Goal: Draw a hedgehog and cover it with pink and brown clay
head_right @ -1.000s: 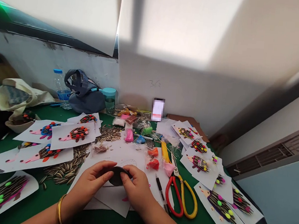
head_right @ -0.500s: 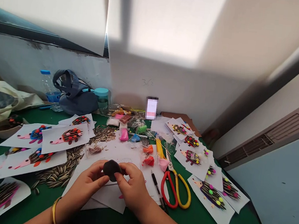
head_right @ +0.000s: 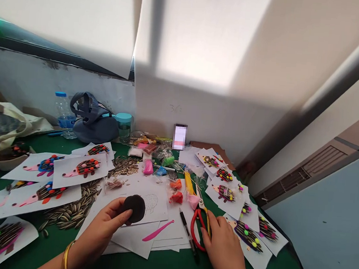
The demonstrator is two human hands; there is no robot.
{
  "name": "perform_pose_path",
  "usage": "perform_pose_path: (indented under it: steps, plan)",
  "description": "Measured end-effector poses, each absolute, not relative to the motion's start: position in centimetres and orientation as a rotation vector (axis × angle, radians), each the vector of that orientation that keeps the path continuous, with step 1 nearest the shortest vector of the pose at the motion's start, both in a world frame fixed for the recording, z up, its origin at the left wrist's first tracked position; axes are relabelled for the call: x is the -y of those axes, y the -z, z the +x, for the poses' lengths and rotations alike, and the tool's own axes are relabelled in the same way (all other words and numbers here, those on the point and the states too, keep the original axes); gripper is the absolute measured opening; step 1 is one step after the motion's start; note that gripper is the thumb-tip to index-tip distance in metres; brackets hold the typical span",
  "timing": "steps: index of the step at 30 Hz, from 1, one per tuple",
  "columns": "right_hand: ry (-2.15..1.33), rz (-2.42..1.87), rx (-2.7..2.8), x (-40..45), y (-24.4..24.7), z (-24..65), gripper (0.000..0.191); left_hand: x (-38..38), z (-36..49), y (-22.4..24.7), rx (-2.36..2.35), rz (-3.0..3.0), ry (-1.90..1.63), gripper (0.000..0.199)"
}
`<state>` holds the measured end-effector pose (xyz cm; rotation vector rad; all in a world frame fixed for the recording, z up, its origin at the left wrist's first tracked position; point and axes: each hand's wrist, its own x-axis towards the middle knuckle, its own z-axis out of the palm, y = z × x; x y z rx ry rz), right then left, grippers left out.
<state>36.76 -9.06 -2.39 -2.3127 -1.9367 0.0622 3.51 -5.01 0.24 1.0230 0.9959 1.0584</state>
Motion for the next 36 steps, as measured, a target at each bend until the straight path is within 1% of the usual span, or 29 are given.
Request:
perform_pose_path:
  steps: [4,11,14,17,21,23,26,29,32,35,36]
  plan:
    - [-0.218,-2.376,1.953,9.2,2.8,37.1,0.052,5.1,3.4,0.3,-0.965,1.015,-1.065,0.038]
    - [-0.328,-2.456,1.942,7.3,1.2,35.7,0.069,4.8,3.3,0.5,-0.937,0.982,-1.072,0.037]
    - [-0.394,-2.432,1.873,7.9,0.9,36.5,0.067,4.8,3.4,0.3,-0.928,0.976,-1.075,0.036]
    - [-0.517,-2.300,1.779,9.2,0.8,38.2,0.066,4.9,3.5,0.0,-0.926,0.948,-1.090,0.039]
    - [-0.828,-2.188,1.504,11.5,0.3,40.9,0.065,4.9,3.5,-0.2,-0.869,0.891,-1.100,0.049]
    - [-0.948,-2.099,1.390,12.6,0.2,41.8,0.069,4.8,3.5,-0.3,-0.851,0.878,-1.084,0.048]
    - [-1.013,-1.967,1.259,13.6,0.3,42.3,0.074,4.8,3.6,-0.4,-0.867,0.859,-1.063,0.044]
    - [-1.114,-1.846,1.124,13.8,1.0,41.0,0.068,4.8,3.6,-0.5,-0.892,0.799,-1.062,0.044]
    - [-1.321,-1.556,1.052,13.7,2.0,38.2,0.060,4.9,3.5,-0.7,-0.906,0.735,-1.071,0.045]
    - [-1.447,-1.400,1.111,13.8,2.1,34.7,0.059,4.8,3.4,-0.7,-0.907,0.709,-1.077,0.045]
    - [-1.532,-1.356,1.147,13.8,1.9,33.6,0.061,4.8,3.4,-0.7,-0.900,0.707,-1.076,0.045]
